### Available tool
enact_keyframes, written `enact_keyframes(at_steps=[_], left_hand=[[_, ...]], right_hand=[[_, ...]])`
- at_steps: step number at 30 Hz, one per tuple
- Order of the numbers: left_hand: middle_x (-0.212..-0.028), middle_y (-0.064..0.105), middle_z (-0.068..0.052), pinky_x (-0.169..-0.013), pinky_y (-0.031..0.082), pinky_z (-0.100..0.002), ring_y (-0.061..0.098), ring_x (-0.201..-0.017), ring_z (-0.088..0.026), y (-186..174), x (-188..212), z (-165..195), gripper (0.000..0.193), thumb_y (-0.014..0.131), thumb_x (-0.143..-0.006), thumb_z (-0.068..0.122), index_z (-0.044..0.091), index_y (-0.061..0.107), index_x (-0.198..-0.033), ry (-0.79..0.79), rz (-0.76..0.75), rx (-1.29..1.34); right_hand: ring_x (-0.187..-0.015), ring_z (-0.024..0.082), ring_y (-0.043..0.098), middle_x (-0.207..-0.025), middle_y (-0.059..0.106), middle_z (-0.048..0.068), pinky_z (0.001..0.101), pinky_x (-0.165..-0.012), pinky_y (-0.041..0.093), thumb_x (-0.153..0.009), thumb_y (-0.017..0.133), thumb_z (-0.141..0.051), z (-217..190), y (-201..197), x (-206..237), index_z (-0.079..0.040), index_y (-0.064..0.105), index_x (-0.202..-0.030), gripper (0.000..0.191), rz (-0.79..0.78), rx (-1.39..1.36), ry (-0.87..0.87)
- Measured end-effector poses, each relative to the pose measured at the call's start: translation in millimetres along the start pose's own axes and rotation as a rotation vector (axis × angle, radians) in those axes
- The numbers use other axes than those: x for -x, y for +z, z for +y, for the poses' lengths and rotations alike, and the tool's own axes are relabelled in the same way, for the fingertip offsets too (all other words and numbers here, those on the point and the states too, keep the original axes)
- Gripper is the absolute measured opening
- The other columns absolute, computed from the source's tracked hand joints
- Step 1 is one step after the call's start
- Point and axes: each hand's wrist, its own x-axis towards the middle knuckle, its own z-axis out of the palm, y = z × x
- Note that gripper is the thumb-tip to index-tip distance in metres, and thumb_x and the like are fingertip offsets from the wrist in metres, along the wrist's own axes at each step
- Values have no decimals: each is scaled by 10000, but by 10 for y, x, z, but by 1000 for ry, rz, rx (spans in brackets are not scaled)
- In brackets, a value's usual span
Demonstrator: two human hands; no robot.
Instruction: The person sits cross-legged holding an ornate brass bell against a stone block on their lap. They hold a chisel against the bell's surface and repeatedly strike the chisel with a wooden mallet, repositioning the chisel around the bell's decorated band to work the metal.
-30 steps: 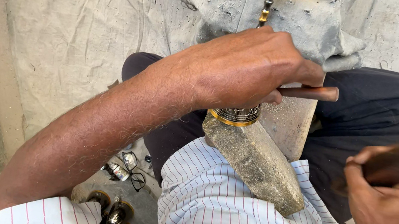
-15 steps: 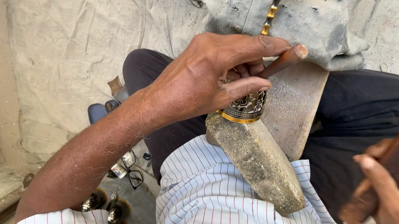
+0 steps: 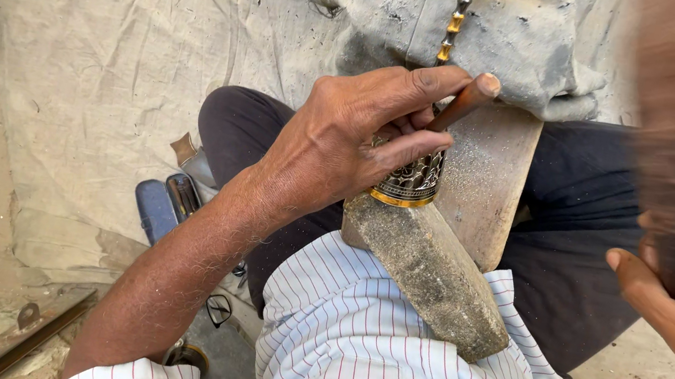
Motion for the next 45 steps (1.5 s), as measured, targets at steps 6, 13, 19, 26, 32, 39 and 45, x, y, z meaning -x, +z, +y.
enact_keyframes(at_steps=[6, 13, 19, 26, 32, 39, 45], left_hand=[[-1002, 717, -20, -808, 646, -298, 735, -907, -130, -32, -44, 2, 568, 843, -964, 219, 184, 572, -1462, 10, -30, 11], [-1011, 716, -19, -796, 628, -318, 730, -900, -149, -78, -84, 1, 535, 824, -964, 215, 182, 588, -1443, 32, -72, 61], [-1009, 716, -16, -788, 609, -352, 720, -887, -170, -102, -136, -23, 551, 826, -973, 223, 198, 568, -1459, 91, -102, 80], [-961, 733, -24, -742, 596, -367, 728, -834, -182, -131, -175, -42, 532, 831, -939, 204, 204, 625, -1429, 62, -174, 73], [-1097, 750, -37, -809, 609, -363, 746, -931, -199, -143, -205, -80, 568, 842, -959, 195, 178, 580, -1463, 155, -139, 157], [-1148, 758, -57, -820, 637, -373, 758, -948, -215, -132, -248, -98, 548, 836, -943, 194, 155, 604, -1437, 172, -174, 137], [-1192, 773, -56, -816, 643, -362, 771, -932, -216, -179, -286, -75, 523, 829, -932, 167, 154, 631, -1416, 162, -231, 211]], right_hand=[[-580, 178, 644, -801, 616, 100, 328, -580, 543, -800, 829, -69, -35, -83, -105, 14, 618, -1106, 380, 74, 244, -90], [-581, 172, 651, -818, 628, 103, 323, -583, 558, -782, 822, -85, -39, -77, -52, 18, 639, -1095, 376, 44, 301, -54], [-582, 167, 657, -832, 639, 106, 318, -586, 571, -767, 817, -99, -58, -74, -13, 23, 657, -1085, 376, 56, 324, -44], [-571, 163, 666, -839, 650, 111, 303, -569, 581, -748, 813, -121, 80, -62, 34, 22, 667, -1070, 381, 47, 404, -52], [-516, 182, 648, -706, 625, 82, 306, -512, 558, -887, 782, -141, 444, 82, 113, -12, 625, -1066, 271, -62, 217, 111], [-539, 176, 580, -711, 554, 74, 334, -501, 507, -889, 833, -119, 438, 72, 183, -15, 553, -955, 306, 22, 258, 99], [-522, 181, 577, -715, 569, 92, 342, -510, 523, -888, 829, -139, 249, 83, 227, -4, 595, -967, 282, 36, 284, 84]])
